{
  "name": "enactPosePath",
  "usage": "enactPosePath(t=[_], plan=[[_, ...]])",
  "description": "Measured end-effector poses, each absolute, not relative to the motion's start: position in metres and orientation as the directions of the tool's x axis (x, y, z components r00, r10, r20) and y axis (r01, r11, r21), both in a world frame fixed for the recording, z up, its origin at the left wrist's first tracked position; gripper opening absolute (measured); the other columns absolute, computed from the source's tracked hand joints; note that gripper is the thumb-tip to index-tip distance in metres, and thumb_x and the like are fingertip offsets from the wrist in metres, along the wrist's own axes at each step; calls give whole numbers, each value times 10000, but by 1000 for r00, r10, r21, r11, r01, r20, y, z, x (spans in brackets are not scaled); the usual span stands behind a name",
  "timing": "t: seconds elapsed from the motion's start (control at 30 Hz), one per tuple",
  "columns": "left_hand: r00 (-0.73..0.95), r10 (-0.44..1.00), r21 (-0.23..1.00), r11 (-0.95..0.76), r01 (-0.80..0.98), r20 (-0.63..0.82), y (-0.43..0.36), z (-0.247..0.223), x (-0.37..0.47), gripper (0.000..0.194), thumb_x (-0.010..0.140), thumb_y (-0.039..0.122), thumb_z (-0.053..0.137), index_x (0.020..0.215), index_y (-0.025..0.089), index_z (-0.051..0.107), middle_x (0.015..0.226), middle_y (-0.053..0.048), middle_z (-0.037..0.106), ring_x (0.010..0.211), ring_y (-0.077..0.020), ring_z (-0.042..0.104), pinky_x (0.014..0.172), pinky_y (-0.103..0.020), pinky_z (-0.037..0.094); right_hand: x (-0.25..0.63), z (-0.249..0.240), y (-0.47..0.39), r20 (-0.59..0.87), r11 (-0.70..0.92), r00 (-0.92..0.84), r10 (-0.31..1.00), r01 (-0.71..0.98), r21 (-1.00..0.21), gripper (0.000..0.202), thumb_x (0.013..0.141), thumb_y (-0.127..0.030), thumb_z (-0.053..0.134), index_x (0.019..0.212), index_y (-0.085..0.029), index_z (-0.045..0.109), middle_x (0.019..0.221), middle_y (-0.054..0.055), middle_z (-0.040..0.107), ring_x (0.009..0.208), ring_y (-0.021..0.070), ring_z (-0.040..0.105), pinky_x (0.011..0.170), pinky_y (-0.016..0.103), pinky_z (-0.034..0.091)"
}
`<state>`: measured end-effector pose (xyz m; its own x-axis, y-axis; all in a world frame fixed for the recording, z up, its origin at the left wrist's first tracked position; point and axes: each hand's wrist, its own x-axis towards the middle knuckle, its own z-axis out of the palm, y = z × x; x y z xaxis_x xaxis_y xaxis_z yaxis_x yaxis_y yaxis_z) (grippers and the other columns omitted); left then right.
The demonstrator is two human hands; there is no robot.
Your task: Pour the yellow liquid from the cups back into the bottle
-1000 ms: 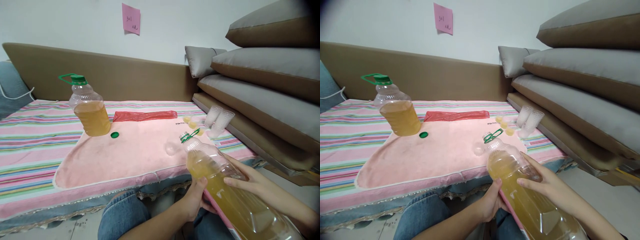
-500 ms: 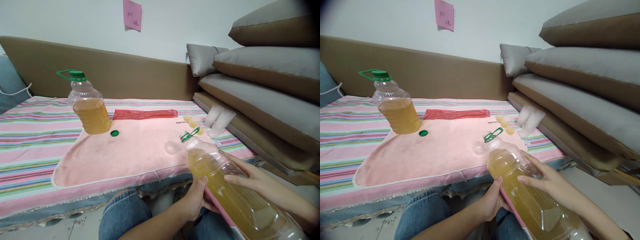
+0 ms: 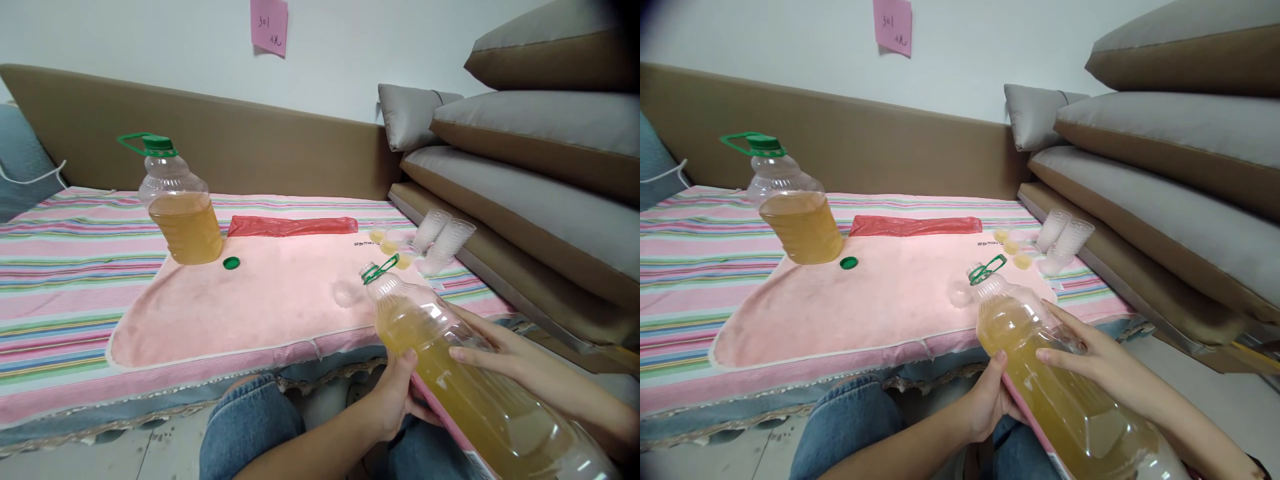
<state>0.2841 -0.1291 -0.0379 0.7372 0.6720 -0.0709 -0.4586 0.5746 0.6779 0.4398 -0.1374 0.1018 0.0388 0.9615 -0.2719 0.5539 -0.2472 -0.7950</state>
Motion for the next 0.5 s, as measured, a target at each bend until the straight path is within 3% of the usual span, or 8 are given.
enactPosePath(t=[0.13, 0.37, 0.5], plan=[[743, 665, 678, 584, -446, -84, -129, -38, 285, 1181, 566, 930, 548, 1493, 233, 330, 1487, -226, 473, 1154, -428, 622, 829, -589, 560, 443, 100, -137, -268, -237, 31, 963, 571, -786, 917, 699, -527, 745, 1516, -271, 414, 1583, 12, 403, 1453, 324, 366, 1199, 408, 297], [744, 663, 670, 590, -450, -85, -130, -41, 286, 1117, 640, 898, 520, 1501, 220, 306, 1452, -224, 509, 1150, -419, 627, 853, -624, 543, 443, 103, -137, -294, -253, 36, 955, 620, -743, 931, 730, -609, 713, 1535, -284, 376, 1594, 11, 388, 1476, 283, 333, 1216, 375, 247], [750, 658, 659, 596, -459, -72, -130, -42, 286, 1163, 583, 929, 535, 1494, 241, 315, 1497, -223, 458, 1168, -434, 613, 867, -646, 524, 443, 101, -136, -297, -246, 17, 955, 607, -756, 907, 737, -605, 710, 1530, -309, 382, 1580, -4, 412, 1469, 282, 347, 1203, 376, 288]])
